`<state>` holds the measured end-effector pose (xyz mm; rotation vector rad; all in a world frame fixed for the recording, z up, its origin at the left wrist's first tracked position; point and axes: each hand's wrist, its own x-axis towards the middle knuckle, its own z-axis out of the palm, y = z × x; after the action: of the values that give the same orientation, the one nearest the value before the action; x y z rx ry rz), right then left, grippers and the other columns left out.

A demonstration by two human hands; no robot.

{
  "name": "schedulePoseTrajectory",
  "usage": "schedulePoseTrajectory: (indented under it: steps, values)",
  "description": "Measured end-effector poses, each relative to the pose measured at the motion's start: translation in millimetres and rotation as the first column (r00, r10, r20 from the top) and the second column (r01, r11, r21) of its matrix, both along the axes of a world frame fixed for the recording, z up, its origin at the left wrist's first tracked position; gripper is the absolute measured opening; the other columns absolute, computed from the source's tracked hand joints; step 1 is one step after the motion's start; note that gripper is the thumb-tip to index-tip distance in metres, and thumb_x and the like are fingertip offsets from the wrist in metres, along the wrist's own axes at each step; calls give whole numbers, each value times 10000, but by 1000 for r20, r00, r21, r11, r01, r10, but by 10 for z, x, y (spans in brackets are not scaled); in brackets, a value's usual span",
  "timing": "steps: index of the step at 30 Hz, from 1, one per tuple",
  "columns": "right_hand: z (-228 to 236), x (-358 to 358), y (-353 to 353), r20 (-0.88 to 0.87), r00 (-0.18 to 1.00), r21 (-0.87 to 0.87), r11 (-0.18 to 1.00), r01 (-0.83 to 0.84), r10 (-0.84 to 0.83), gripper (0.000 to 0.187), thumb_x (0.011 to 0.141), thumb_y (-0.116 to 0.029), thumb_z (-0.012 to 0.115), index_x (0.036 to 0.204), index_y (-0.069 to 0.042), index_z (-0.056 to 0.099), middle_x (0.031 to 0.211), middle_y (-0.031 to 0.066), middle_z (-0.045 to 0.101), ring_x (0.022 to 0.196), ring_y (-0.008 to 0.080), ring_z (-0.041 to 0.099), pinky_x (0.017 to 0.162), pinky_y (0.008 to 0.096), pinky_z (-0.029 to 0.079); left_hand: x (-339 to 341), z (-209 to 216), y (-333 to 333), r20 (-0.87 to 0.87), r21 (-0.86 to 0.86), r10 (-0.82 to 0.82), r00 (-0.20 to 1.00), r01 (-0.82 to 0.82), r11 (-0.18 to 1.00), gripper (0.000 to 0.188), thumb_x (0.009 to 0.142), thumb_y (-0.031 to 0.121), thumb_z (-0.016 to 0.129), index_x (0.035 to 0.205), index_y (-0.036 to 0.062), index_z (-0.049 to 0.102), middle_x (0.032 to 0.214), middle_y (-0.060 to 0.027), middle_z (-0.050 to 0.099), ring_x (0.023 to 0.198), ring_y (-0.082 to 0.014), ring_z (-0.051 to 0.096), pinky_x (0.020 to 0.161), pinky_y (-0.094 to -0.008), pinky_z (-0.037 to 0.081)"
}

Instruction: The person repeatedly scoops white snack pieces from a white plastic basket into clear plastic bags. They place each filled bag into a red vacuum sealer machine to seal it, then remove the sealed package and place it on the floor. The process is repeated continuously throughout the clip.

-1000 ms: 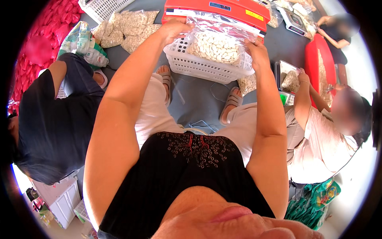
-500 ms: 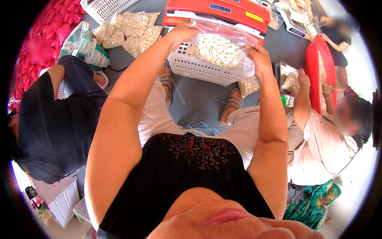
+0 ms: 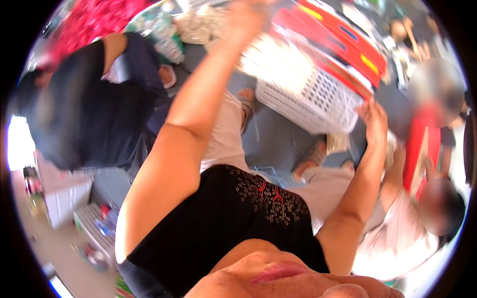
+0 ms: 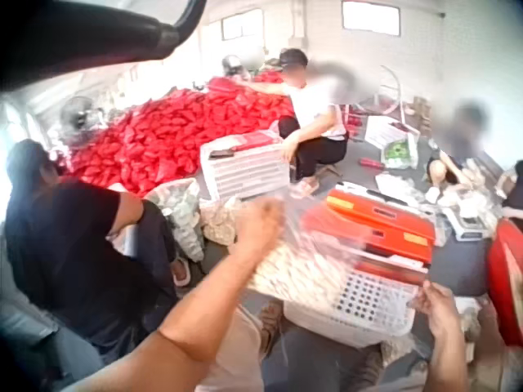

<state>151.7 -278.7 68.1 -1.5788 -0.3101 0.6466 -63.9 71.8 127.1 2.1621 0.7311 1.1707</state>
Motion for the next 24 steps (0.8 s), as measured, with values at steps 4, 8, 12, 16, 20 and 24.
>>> schedulePoseTrajectory:
  steps: [4,8,12,16,20,24]
  values:
    - [-125,395,-188,66,982,-31,983,181,-179,293,890,-278,624,948,9,605,864,120,662,794,244,668,781,343,523,-535,-445,1652,385,-103,300,873,-282,954,261,850,250,559,868,17,675,752,-176,660,743,-330,639,680,-440,475]
    - [-760,801,-572,289,942,-426,858,288,-172,207,857,-237,626,896,-34,645,765,77,688,650,159,650,572,283,469,-78,-141,613,194,135,432,881,-460,877,450,771,407,664,1026,37,662,852,-142,694,825,-296,664,766,-370,501]
    - [-1524,1004,-821,69,728,-997,60,39,683,268,778,-334,686,820,-71,660,894,155,660,798,244,636,699,365,501,460,-136,-260,203,200,-18,979,-24,980,251,816,122,614,1027,-13,597,1002,-180,637,841,-341,617,724,-414,489]
    - [-1388,324,-693,242,771,-925,-99,366,589,416,726,-308,739,1078,-111,639,1196,165,578,1236,303,460,911,461,439,461,-49,-654,-35,507,-156,987,152,849,244,791,106,637,1007,-1,599,969,-198,624,856,-379,588,737,-438,473]
    - [-2163,443,-895,423,724,-885,79,458,545,301,824,-221,598,1116,-155,623,1216,115,583,1250,306,451,954,520,375,529,-38,-797,-169,442,-195,966,251,861,232,774,118,653,970,6,602,905,-204,620,822,-403,586,730,-446,472]
    - [-2264,700,-883,274,788,-951,33,308,552,199,842,-245,563,977,-155,679,1047,99,662,1071,276,593,890,446,460,622,-78,-788,-189,345,-221,957,275,897,210,777,138,656,938,10,610,830,-194,626,761,-381,608,684,-441,480]
